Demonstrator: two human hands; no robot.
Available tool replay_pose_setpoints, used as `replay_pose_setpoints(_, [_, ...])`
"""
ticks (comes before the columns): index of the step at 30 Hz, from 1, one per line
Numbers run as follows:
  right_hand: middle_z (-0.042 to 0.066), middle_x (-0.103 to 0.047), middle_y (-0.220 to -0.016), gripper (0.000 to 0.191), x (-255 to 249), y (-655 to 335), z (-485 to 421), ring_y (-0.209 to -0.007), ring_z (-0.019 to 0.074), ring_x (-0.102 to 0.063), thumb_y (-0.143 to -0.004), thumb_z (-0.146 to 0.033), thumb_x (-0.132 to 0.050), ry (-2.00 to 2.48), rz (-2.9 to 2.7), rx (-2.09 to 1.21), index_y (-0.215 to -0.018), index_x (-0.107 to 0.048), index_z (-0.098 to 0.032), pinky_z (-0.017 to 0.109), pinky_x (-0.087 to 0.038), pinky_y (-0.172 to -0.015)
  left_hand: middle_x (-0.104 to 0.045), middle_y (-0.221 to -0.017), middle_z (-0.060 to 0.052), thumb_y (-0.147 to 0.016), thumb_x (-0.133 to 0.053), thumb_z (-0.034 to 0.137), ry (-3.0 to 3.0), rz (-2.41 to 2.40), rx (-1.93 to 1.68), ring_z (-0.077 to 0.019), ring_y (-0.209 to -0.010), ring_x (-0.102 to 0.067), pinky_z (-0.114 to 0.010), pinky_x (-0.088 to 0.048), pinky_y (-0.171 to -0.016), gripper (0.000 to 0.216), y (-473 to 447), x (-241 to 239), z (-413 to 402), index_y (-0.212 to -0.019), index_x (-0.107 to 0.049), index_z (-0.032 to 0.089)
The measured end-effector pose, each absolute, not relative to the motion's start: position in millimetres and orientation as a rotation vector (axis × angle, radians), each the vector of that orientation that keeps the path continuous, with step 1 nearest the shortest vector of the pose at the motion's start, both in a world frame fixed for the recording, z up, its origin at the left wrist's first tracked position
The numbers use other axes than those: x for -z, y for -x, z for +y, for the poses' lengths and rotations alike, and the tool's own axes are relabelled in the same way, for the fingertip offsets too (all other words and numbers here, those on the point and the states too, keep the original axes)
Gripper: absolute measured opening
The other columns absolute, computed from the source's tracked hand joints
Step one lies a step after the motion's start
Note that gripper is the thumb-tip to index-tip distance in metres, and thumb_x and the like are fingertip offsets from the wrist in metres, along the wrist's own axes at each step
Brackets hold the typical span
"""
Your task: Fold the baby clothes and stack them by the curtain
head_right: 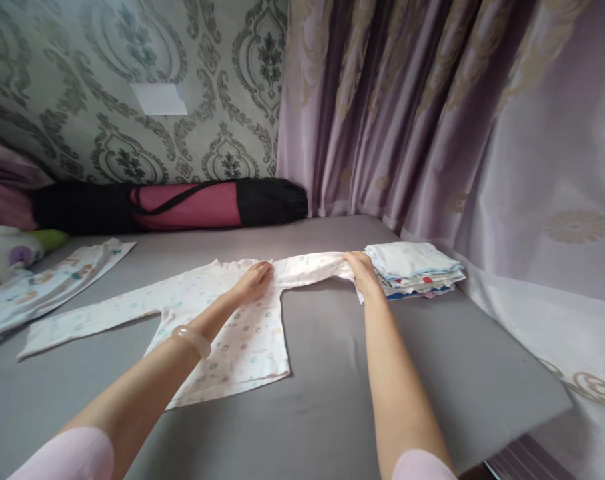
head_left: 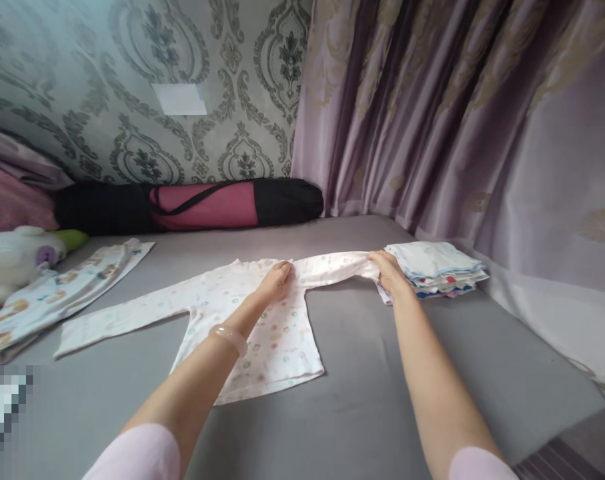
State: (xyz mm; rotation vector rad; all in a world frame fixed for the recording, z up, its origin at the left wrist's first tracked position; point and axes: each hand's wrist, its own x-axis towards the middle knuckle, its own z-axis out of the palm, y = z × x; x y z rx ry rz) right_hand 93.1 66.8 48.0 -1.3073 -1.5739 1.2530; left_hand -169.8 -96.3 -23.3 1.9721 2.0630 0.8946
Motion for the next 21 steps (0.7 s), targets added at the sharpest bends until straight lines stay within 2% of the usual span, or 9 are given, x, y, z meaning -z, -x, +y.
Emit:
replay_pose_setpoints(3, [-0.003, -0.058, -0.058, 0.010, -53, -88, 64, -0.052, 0.0129, -0.056, -0.068, -0.021, -0.059, 1.244, -1.312, -1.526, -0.077, -0.055, -0.019, 0.022, -0.047, -0.047, -0.046, -0.142, -0.025, -0.091, -0.041, 0.035, -1.978, 2.112, -0.822, -0.0326, -0.135, -0.040, -0.047, -0.030, -0.113, 0.049, 166, 31, -100, -0.128, -0.051, 0.005])
replay_pose_setpoints(6, [-0.004, -0.060, -0.059, 0.010, -65, -83, 58, -0.046, 0.0110, -0.053, -0.072, -0.019, -0.058, 1.256, -1.242, -1.569, -0.082, -0.056, -0.019, 0.019, -0.043, -0.037, -0.037, -0.150, -0.024, -0.091, -0.043, 0.049, -1.966, 2.139, -0.665, -0.0332, -0.142, -0.029, -0.047, -0.022, -0.117, 0.064, 166, 33, -101, -0.138, -0.042, 0.006])
replay_pose_setpoints(9, [-0.003, -0.058, -0.056, 0.003, -81, -73, 50, -0.040, 0.0091, -0.049, -0.077, -0.019, -0.054, 1.289, -1.148, -1.574, -0.078, -0.056, -0.017, 0.016, -0.032, -0.029, -0.033, -0.153, -0.022, -0.086, -0.049, 0.057, -1.954, 2.141, -0.545, -0.0346, -0.143, -0.026, -0.046, -0.021, -0.116, 0.076, 169, 28, -99, -0.143, -0.036, 0.008])
replay_pose_setpoints(13, [-0.004, -0.055, -0.052, 0.008, -103, -49, 31, -0.035, 0.0063, -0.044, -0.079, -0.019, -0.050, 1.219, -1.063, -1.639, -0.072, -0.054, -0.017, 0.015, -0.023, -0.025, -0.033, -0.152, -0.024, -0.082, -0.053, 0.061, -1.951, 2.166, -0.403, -0.0403, -0.138, -0.031, -0.051, -0.027, -0.110, 0.082, 168, 13, -97, -0.143, -0.036, 0.009])
replay_pose_setpoints(18, [-0.005, -0.053, -0.049, 0.007, -120, 5, -5, -0.034, 0.0077, -0.046, -0.079, -0.018, -0.050, 1.042, -1.138, -1.705, -0.072, -0.053, -0.017, 0.015, -0.025, -0.024, -0.037, -0.148, -0.023, -0.080, -0.055, 0.062, -1.986, 2.171, -0.275, -0.0430, -0.130, -0.038, -0.056, -0.032, -0.103, 0.076, 165, -4, -95, -0.140, -0.043, 0.016])
replay_pose_setpoints(21, [-0.005, -0.054, -0.050, 0.005, -117, 42, -27, -0.034, 0.0086, -0.047, -0.079, -0.018, -0.050, 0.995, -1.221, -1.764, -0.074, -0.053, -0.018, 0.016, -0.027, -0.025, -0.047, -0.138, -0.020, -0.073, -0.065, 0.059, -2.025, 2.140, -0.308, -0.0415, -0.125, -0.043, -0.055, -0.035, -0.101, 0.071, 169, -6, -89, -0.131, -0.054, 0.019])
